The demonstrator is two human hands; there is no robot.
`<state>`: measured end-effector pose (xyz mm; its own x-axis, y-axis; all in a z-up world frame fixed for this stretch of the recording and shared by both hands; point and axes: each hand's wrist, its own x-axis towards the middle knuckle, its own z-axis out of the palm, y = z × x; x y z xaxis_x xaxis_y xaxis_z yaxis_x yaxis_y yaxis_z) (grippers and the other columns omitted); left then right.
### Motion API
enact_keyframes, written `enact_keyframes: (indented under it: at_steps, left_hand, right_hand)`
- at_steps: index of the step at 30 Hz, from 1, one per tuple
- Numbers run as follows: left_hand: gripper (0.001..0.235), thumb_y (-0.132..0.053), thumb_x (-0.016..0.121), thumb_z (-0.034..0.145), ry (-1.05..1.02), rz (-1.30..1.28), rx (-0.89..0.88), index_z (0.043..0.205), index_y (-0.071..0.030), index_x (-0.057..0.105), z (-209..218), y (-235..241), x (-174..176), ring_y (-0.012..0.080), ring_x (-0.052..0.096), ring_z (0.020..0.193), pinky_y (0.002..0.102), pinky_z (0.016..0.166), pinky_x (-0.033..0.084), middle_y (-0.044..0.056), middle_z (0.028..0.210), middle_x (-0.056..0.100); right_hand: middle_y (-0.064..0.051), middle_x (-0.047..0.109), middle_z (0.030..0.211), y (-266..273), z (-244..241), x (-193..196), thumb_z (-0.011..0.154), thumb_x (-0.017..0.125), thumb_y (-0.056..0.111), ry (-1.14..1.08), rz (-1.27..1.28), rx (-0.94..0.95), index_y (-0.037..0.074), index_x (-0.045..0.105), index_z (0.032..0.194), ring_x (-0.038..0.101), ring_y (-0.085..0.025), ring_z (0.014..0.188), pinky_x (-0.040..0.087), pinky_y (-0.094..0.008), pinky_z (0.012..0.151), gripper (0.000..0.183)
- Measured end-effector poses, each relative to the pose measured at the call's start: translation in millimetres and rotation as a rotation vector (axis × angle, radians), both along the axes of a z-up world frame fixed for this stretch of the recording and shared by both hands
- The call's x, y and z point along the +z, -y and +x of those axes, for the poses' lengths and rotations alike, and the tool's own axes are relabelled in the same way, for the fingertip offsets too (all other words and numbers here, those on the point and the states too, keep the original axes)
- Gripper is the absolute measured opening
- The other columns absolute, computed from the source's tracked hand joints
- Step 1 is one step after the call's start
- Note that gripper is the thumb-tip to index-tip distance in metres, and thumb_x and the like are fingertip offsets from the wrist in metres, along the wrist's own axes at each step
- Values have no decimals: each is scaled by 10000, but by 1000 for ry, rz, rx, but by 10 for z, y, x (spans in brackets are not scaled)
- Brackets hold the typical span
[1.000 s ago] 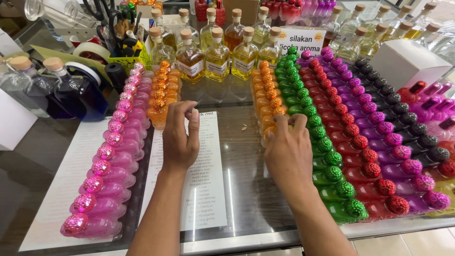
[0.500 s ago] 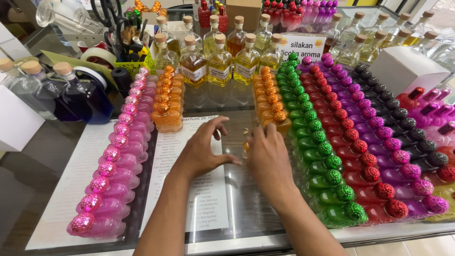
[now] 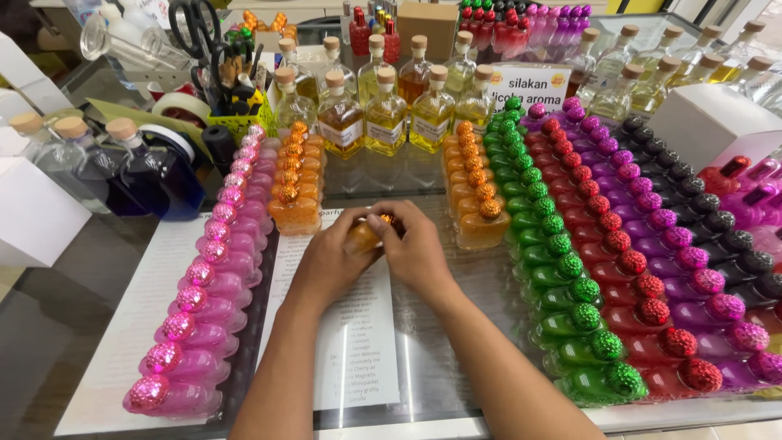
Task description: The person assembles perfume spray bottles by inserting the spray pump mechanism into the bottle, tightening the gold cap, and placing it back into a row on the display counter.
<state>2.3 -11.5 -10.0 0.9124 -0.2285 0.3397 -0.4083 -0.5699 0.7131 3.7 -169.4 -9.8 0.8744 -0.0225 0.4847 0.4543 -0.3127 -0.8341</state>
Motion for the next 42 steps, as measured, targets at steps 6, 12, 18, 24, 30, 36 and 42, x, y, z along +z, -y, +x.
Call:
enact_keyframes:
  at_steps: [6,12,18,24,30,36,42]
  left_hand:
    - [436,-310,837,793,-75,6,71,1169,-213,638,-41,-76,124,366,717,1092,482,986,544,111,1086,778]
    - [433,-297,834,822,-95,43,54,1198,-188,648,-108,-46,174,385,724,1077,494,988,553,156,1085,775]
    - [409,-288,852,825,139,24,26,1168,-164,666,-122,-88,132,362,752,961,468,876,598,148,978,778]
    - [327,-259,840,865,397,53,-6,1138,-149,699,-115,-66,164,319,761,879,417,805,624,108,912,764]
    - [354,-140,841,847,671,117,-2,1175,-137,708,-109,-68,202,289,746,920,386,822,611,76,967,727]
    - [422,-93,848,829,753,117,18,1224,-160,716,-54,-138,135,283,724,983,384,861,594,68,1054,702]
    - [292,-88,714,964,993,257,109,1241,-180,721,-114,-89,242,250,686,1011,361,796,512,46,1103,652]
  right_hand:
    - [-150,668,1029,118,-192,305,990,665,101,-182,101,236,3,689,1269,660,-175,821,622,-306,742,297]
    - [-136,591,998,134,-72,124,1024,619,117,-113,74,211,-13,666,1251,651,-178,838,610,-339,724,266]
    - [-134,570,937,138,-73,149,1021,632,132,-28,73,228,-11,672,1223,653,-191,778,610,-350,702,251]
    - [-116,566,898,133,-105,196,1025,629,163,31,74,175,-10,684,1175,651,-183,723,598,-337,654,235]
    - [-143,580,875,65,-184,272,1066,543,229,43,-64,70,30,663,1192,661,-263,727,562,-390,654,264]
    - [-147,611,777,6,-318,403,1100,422,307,61,-147,53,62,590,1223,622,-269,671,526,-397,610,322]
    - [-99,555,621,-44,-348,453,1086,474,327,-62,20,7,42,629,1113,544,-192,578,477,-341,525,326]
